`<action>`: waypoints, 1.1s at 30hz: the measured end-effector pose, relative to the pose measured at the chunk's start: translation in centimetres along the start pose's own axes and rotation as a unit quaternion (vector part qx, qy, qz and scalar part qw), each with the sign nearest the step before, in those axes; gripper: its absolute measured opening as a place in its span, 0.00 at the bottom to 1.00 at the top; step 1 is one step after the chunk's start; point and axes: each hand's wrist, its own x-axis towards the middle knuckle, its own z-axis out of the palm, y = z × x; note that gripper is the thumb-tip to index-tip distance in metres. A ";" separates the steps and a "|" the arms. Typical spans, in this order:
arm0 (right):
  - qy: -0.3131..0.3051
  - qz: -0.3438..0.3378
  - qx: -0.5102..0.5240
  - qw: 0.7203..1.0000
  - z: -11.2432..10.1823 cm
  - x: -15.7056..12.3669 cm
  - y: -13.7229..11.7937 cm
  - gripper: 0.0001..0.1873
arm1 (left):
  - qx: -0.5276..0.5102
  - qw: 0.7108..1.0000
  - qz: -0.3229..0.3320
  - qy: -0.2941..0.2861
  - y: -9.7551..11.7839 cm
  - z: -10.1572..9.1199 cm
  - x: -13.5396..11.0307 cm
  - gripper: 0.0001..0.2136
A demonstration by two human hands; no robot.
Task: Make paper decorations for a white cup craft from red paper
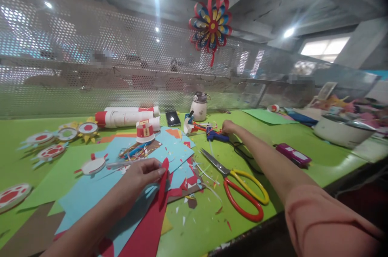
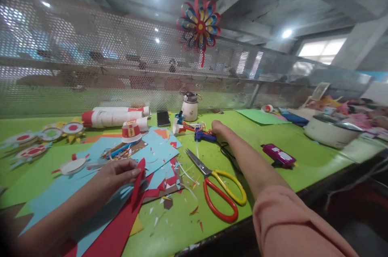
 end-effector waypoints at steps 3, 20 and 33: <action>-0.016 0.042 -0.036 0.998 -0.3 0.3 0.0 0.17 | 0.006 1.000 -0.003 0.006 0.2 0.2 0.0 0.12; 0.009 0.073 0.076 0.994 -2.7 -1.6 1.4 0.17 | 0.011 1.000 0.007 -0.002 0.8 0.6 -0.4 0.13; 0.095 -0.052 0.116 0.987 -3.5 -20.1 14.8 0.20 | 0.035 0.999 0.031 -0.004 0.9 0.8 -0.6 0.12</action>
